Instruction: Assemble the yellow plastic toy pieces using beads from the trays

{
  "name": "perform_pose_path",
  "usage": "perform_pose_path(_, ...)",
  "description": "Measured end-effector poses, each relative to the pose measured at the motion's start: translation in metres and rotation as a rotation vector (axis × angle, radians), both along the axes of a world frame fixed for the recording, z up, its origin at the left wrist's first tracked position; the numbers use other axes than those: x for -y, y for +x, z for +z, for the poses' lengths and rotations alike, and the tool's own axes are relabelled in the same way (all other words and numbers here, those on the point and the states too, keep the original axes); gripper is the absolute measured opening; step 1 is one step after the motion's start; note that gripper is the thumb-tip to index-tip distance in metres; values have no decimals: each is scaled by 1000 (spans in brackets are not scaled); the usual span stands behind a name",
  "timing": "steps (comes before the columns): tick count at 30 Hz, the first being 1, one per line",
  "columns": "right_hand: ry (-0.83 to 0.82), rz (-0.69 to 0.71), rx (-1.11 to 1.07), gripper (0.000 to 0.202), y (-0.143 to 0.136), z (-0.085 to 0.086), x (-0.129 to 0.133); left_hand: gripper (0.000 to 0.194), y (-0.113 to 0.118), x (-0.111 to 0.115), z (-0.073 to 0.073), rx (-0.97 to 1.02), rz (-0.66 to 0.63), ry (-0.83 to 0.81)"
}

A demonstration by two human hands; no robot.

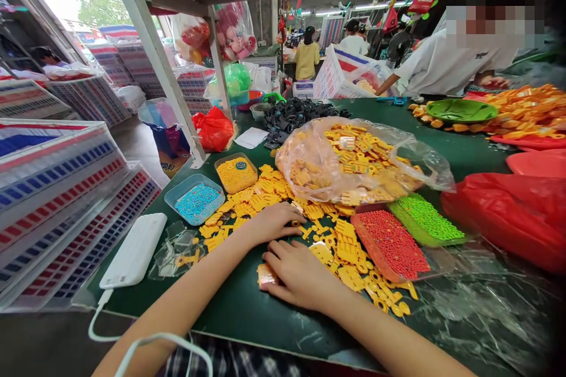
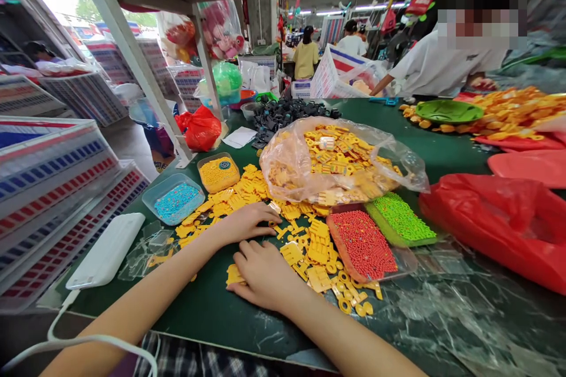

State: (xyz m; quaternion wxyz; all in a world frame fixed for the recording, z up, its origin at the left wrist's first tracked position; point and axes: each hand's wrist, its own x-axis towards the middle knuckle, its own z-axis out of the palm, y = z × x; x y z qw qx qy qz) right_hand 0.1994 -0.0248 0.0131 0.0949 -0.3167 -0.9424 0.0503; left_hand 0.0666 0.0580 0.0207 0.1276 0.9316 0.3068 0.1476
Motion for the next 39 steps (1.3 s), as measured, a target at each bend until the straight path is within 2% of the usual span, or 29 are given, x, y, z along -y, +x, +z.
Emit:
perform_pose_path(4, -35, -13, 25, 37, 11, 5, -7, 11, 6, -3, 0, -56, 14, -10)
perform_pose_path(8, -3, 7, -12, 35, 10, -2, -9, 2, -14, 8, -3, -83, 114, -38)
perform_pose_path(11, 33, -1, -26, 40, 5, -9, -8, 5, -39, 26, -4, -49, 295, -40)
perform_pose_path(14, 56, -35, -29, 43, 1, -12, -6, 11, -62, 52, -7, 108, 539, -42)
perform_pose_path(15, 59, -39, -37, 45, 1, -13, -6, 14, -69, 63, -9, 167, 581, -36)
perform_pose_path(18, 48, -4, -87, 52, 4, -15, -8, 19, -78, 97, -16, 250, 564, 15)
perform_pose_path(21, -5, 97, -145, 41, 8, -18, -12, 23, -75, 126, -24, 205, 549, 100)
perform_pose_path(24, -37, 128, -174, 37, 9, -20, -15, 30, -68, 144, -29, 145, 528, 164)
perform_pose_path(31, 10, 105, -169, 34, 6, -23, -12, 37, -56, 153, -31, 117, 502, 178)
perform_pose_path(39, 50, 100, -207, 28, 5, -24, -11, 33, -53, 158, -31, 166, 483, 172)
